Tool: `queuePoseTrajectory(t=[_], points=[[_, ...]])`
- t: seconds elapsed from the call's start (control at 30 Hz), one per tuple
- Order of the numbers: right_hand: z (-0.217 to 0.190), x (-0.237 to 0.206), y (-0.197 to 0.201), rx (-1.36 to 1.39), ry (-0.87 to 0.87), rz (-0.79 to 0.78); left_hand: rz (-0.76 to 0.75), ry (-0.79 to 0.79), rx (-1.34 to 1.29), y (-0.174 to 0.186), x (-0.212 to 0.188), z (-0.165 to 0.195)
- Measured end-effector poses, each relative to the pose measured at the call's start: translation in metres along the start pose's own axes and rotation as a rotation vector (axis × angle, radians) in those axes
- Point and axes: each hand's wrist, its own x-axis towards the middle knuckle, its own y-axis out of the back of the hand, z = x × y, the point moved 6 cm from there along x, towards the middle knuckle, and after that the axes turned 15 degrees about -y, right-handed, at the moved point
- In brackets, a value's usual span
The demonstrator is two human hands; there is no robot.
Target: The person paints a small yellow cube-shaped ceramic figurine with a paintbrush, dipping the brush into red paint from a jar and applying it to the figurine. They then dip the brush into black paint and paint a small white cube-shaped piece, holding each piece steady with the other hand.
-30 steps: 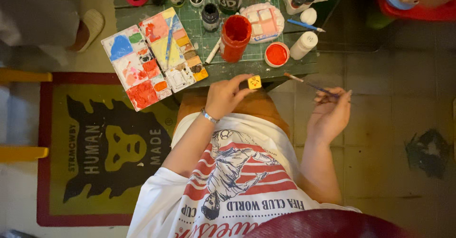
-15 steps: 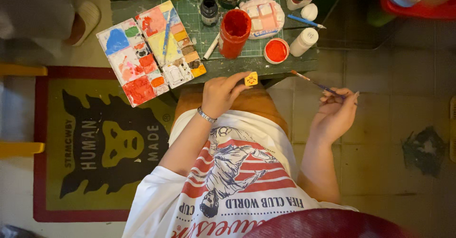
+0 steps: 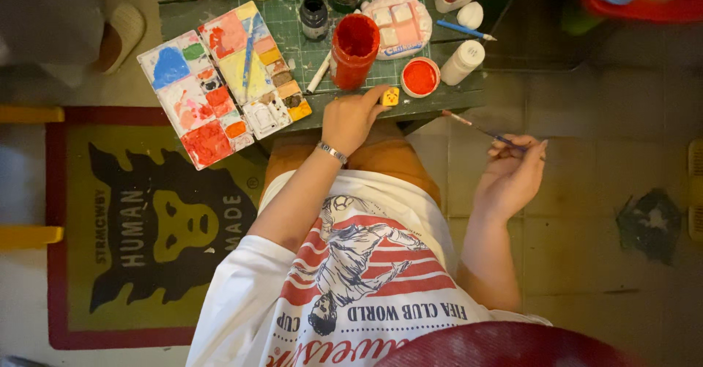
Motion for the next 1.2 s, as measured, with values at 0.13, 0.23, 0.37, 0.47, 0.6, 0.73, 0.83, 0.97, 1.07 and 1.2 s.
queuePoseTrajectory(t=[0.13, 0.23, 0.37, 0.47, 0.6, 0.73, 0.83, 0.97, 1.07, 1.2], points=[[-0.002, -0.005, -0.002, -0.007, 0.016, -0.043, -0.079, 0.066, 0.079, -0.014, 0.000, -0.010], [-0.002, -0.006, 0.001, 0.009, 0.009, -0.026, -0.115, 0.102, 0.058, -0.019, -0.004, -0.014], [0.000, -0.004, 0.004, 0.045, 0.011, -0.005, -0.160, 0.114, 0.087, -0.022, -0.004, -0.015], [0.002, -0.003, 0.003, 0.033, 0.029, -0.005, -0.080, 0.104, 0.019, -0.017, -0.003, -0.014], [0.003, -0.004, 0.004, 0.023, 0.002, 0.029, -0.110, 0.118, 0.010, -0.016, -0.002, -0.012], [0.001, -0.002, 0.004, 0.024, 0.004, 0.020, -0.092, 0.064, -0.025, -0.007, 0.000, -0.011], [-0.001, -0.002, 0.002, 0.018, 0.014, -0.016, -0.049, -0.057, -0.067, 0.005, -0.009, 0.003], [0.000, -0.001, 0.006, 0.066, -0.020, 0.017, 0.019, -0.121, -0.076, 0.016, -0.020, 0.020], [0.000, -0.001, 0.005, 0.068, -0.015, 0.011, 0.120, -0.077, -0.085, 0.020, -0.023, 0.021], [0.002, 0.000, 0.005, 0.094, -0.057, 0.029, 0.155, -0.055, -0.134, 0.016, -0.031, 0.016]])
